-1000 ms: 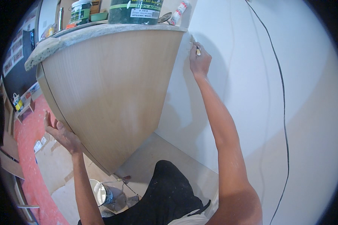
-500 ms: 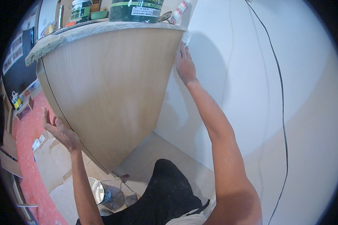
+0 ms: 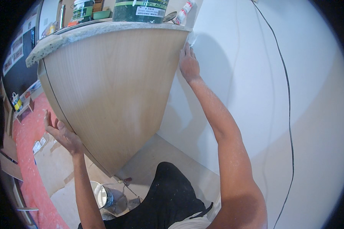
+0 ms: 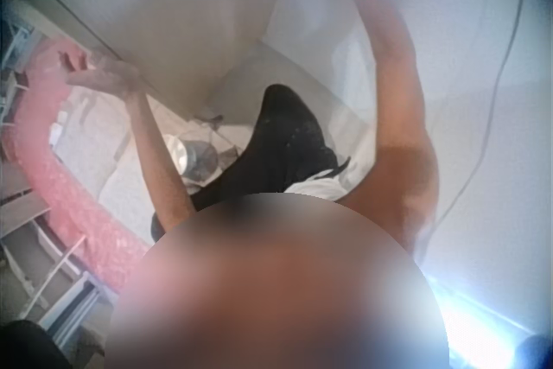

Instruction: The person applies wall filler to a wall using a small yellow scraper and a larger metal trowel. They scrape and smooth the filler along the wall surface, then move to a different section near a countertop to continue applying filler.

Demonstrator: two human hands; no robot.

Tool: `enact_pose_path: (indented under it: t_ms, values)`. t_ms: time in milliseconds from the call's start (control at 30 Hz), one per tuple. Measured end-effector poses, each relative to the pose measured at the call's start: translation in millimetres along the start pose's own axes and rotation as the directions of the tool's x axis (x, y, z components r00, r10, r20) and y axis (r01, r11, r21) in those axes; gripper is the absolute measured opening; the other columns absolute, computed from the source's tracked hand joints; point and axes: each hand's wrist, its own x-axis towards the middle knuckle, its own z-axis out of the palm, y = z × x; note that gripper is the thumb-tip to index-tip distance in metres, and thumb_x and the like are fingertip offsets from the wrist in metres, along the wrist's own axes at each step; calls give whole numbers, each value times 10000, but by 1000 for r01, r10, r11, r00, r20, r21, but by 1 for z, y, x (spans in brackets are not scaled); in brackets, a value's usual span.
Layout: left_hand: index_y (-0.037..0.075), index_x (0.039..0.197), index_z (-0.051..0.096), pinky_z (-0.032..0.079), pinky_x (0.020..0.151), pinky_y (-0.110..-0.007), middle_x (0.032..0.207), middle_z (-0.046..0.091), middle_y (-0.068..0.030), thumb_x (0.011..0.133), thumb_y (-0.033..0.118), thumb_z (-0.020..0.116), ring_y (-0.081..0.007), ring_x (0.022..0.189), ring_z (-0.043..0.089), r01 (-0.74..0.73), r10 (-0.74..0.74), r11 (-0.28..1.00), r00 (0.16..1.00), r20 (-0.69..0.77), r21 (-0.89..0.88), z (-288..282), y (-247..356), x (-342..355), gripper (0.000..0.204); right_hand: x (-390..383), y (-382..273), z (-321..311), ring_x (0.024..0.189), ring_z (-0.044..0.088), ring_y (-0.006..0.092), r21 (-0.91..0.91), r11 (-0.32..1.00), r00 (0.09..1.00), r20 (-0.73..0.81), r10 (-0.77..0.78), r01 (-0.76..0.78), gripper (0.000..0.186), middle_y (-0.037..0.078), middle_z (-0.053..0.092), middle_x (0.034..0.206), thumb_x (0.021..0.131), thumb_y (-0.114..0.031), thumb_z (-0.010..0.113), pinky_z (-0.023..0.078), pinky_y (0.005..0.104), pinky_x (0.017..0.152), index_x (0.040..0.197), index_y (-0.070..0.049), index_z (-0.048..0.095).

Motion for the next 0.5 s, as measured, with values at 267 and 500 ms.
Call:
enact_pose_path:
  t_ms: [267,500]
  values:
    - [-75,1433,347,345,1106,-427,1463,362,-208,1012,504,413,-289,1355,389,12,-12,1000,1000,22,9,-2,-1,-1,719,3,-7,1,1259,506,475,-26,998,996,64,60,-59,240,276,386,1477,938,-78,492,554,476,942,1138,49,536]
    - [-65,1443,337,361,1095,-426,1475,344,-205,1017,493,408,-285,1328,419,4,-4,1000,999,35,7,-3,-2,0,705,-4,-11,4,1266,506,454,-34,997,994,91,67,-64,252,255,391,1476,934,-78,501,553,461,944,1143,59,532]
